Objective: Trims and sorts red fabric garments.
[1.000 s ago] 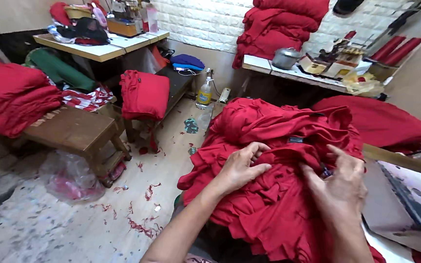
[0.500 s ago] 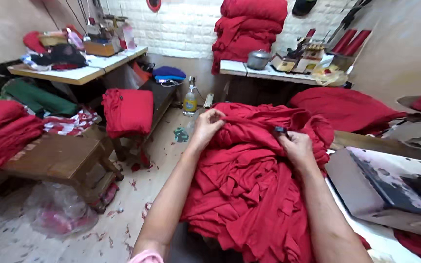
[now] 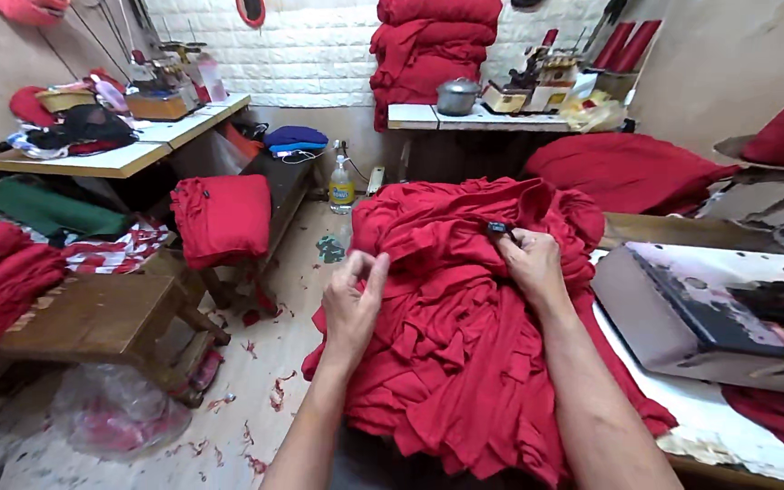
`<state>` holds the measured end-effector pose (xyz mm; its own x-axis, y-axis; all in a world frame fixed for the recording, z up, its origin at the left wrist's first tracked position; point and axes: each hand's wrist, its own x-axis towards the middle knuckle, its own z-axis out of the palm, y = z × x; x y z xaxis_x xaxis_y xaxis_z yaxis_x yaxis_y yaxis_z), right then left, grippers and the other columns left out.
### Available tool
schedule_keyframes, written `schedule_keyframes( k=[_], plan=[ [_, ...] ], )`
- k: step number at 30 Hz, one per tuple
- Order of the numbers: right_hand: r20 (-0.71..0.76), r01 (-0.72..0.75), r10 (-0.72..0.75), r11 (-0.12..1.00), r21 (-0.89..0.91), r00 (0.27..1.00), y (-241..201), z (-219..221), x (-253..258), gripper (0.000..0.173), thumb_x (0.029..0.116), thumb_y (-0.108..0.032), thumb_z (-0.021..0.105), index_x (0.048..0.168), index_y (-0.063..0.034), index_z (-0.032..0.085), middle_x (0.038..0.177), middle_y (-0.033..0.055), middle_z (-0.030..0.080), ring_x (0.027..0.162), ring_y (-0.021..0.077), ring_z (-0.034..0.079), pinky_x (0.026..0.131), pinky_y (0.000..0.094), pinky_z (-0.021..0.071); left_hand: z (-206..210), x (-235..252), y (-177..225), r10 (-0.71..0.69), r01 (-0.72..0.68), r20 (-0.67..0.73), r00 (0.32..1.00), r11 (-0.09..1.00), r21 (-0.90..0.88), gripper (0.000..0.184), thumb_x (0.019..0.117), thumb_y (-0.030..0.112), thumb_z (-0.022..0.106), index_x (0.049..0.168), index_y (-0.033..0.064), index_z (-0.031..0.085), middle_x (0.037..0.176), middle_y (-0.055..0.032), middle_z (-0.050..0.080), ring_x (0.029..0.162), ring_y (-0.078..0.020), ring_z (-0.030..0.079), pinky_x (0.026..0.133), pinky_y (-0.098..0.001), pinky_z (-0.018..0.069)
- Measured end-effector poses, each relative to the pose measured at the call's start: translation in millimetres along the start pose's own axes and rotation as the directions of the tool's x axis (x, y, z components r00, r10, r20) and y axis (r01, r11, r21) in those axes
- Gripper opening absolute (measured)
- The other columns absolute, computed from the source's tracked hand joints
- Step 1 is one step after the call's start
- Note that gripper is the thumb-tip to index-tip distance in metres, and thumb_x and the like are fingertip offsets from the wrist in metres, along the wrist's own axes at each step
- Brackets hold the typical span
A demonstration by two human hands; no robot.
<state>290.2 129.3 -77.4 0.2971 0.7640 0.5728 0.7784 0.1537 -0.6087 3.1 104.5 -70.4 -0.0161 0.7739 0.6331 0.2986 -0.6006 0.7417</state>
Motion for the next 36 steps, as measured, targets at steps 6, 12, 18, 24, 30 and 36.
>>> schedule_keyframes(
  k=[6,12,18,24,30,36],
  plan=[
    [-0.022,0.007,-0.007,1.000,0.025,1.000,4,2,-2,0.043,0.1006,-0.031,0.057,0.067,-0.0046,0.052,0.059,0.0056,0.043,0.058,0.0221,0.045,0.058,0.0471,0.0348,-8,-22,-22,-0.128,0.069,0.227,0.965,0.965,0.251,0.029,0.0966,0.030,0.067,0.107,0.0041,0.075,0.105,-0.0118,0.071,0.106,-0.0285,0.065,0.096,-0.0502,0.0488],
    [-0.042,0.003,-0.002,1.000,0.017,0.999,2,3,-2,0.044,0.1009,-0.034,0.058,0.068,-0.0043,0.055,0.060,0.0062,0.045,0.058,0.0227,0.047,0.058,0.0473,0.0357,4,-32,9,0.176,-0.141,-0.087,0.981,0.940,0.312,0.019,0.0957,0.019,0.066,0.093,0.0017,0.074,0.089,-0.0097,0.069,0.090,-0.0215,0.066,0.084,-0.0371,0.0532],
    [-0.048,0.016,-0.014,0.999,0.029,0.999,3,4,-4,0.043,0.1013,-0.033,0.057,0.072,-0.0012,0.059,0.063,0.0099,0.049,0.063,0.0264,0.051,0.063,0.0520,0.0383,54,-45,52,0.470,-0.463,0.035,0.882,0.851,0.247,0.013,0.0925,0.017,0.069,0.088,0.0069,0.076,0.095,-0.0091,0.075,0.092,-0.0228,0.069,0.085,-0.0345,0.0517],
    [-0.054,0.014,-0.012,0.999,0.030,0.998,4,5,-7,0.041,0.1014,-0.030,0.057,0.071,-0.0011,0.057,0.064,0.0103,0.048,0.063,0.0268,0.050,0.062,0.0516,0.0373,79,-38,57,0.302,-0.451,0.462,0.834,0.855,0.255,0.018,0.0943,0.017,0.068,0.101,0.0009,0.075,0.099,-0.0139,0.073,0.095,-0.0309,0.070,0.083,-0.0447,0.0542],
    [-0.058,0.076,-0.075,0.997,0.004,0.995,1,3,-8,0.044,0.1016,-0.031,0.057,0.073,0.0025,0.056,0.063,0.0109,0.046,0.063,0.0257,0.047,0.063,0.0497,0.0368,62,-59,51,0.413,-0.447,0.176,0.893,0.857,0.257,0.014,0.0910,0.021,0.071,0.095,0.0089,0.077,0.094,-0.0080,0.075,0.101,-0.0283,0.068,0.097,-0.0481,0.0433],
    [-0.080,0.103,-0.104,0.995,-0.012,0.991,0,4,-8,0.043,0.1024,-0.029,0.055,0.077,0.0057,0.058,0.066,0.0148,0.049,0.064,0.0284,0.049,0.064,0.0521,0.0373,25,-56,40,-0.012,-0.071,0.184,0.983,0.895,0.440,0.064,0.0808,0.034,0.081,0.136,0.0052,0.065,0.129,-0.0257,0.063,0.115,-0.0442,0.061,0.088,-0.0546,0.0515]
  ],
)
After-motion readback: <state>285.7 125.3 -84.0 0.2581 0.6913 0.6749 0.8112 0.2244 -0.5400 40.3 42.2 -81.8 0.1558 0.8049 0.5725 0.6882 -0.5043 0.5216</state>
